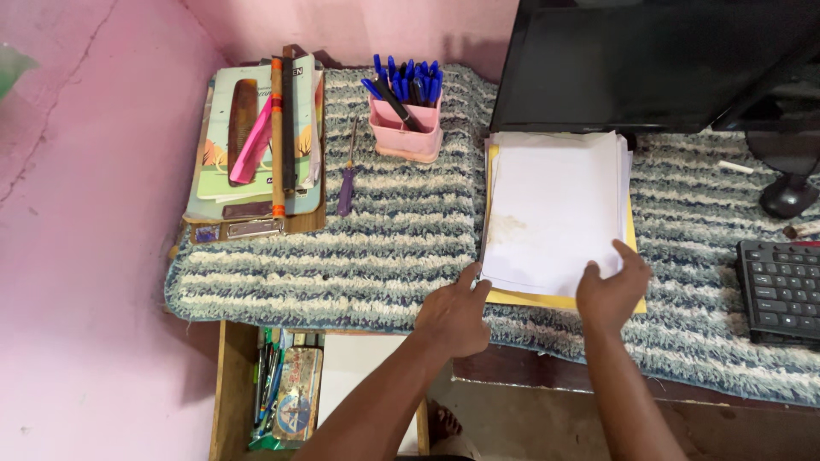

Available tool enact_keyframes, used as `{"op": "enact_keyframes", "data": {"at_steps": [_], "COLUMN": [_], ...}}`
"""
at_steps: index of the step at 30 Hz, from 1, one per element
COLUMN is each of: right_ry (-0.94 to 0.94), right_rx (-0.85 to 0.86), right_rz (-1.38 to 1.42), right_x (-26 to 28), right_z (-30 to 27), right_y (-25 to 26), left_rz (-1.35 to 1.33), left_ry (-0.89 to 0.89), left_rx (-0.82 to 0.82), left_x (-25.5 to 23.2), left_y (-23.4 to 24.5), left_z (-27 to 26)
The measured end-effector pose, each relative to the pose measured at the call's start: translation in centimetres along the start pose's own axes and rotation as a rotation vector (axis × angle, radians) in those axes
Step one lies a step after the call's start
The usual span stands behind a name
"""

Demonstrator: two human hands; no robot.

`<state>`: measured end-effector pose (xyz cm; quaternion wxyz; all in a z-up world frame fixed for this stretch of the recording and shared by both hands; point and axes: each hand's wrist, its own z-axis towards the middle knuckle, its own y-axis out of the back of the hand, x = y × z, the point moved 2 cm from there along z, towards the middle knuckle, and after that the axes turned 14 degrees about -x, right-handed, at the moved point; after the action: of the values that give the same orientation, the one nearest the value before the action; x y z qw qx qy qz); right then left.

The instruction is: The person repeatedly takes sheets of white and yellow paper from a drawer, places them on a desk, and stacks them. The person also handles a printed document and a clear plastic sheet, placing them on the desk. Finally, the person arranges stationery items inside the drawer.

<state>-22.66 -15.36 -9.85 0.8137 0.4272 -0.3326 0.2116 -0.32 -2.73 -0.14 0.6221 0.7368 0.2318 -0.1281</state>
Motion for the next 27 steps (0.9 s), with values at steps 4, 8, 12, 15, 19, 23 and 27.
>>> {"op": "enact_keyframes", "data": {"at_steps": [4,8,12,15,19,23,27], "right_ry": [0.145,0.280,0.143,0.175,0.149,0.122,0.008], "right_rx": [0.065,0.055,0.136,0.141,0.185,0.224,0.284], "right_rz": [-0.112,-0.148,0.015,0.042,0.079,0.099,0.110], "right_x": [3.3,6.1,7.4,7.9,8.0,8.4,8.9], "right_z": [-3.0,-6.5,-9.1,-10.9,-12.7,-14.0,-15.7], "right_y": [0.9,2.4,3.8,4.4,5.2,6.1,6.9], "left_rz": [0.010,-0.001,0.001,-0.014,-0.098,-0.217,-0.326], "left_ry": [-0.030,-0.061,-0.049,-0.077,-0.098,-0.145,-0.090], "left_rx": [-0.028,-0.066,-0.063,-0.098,-0.156,-0.312,-0.439], "left_x": [0.3,0.7,0.8,1.2,2.2,3.4,3.8], "left_y": [-0.8,-1.3,-1.5,-1.7,-2.7,-4.1,-4.9], "left_z": [-0.7,-1.0,-1.6,-2.5,-2.8,-2.8,-4.0]}}
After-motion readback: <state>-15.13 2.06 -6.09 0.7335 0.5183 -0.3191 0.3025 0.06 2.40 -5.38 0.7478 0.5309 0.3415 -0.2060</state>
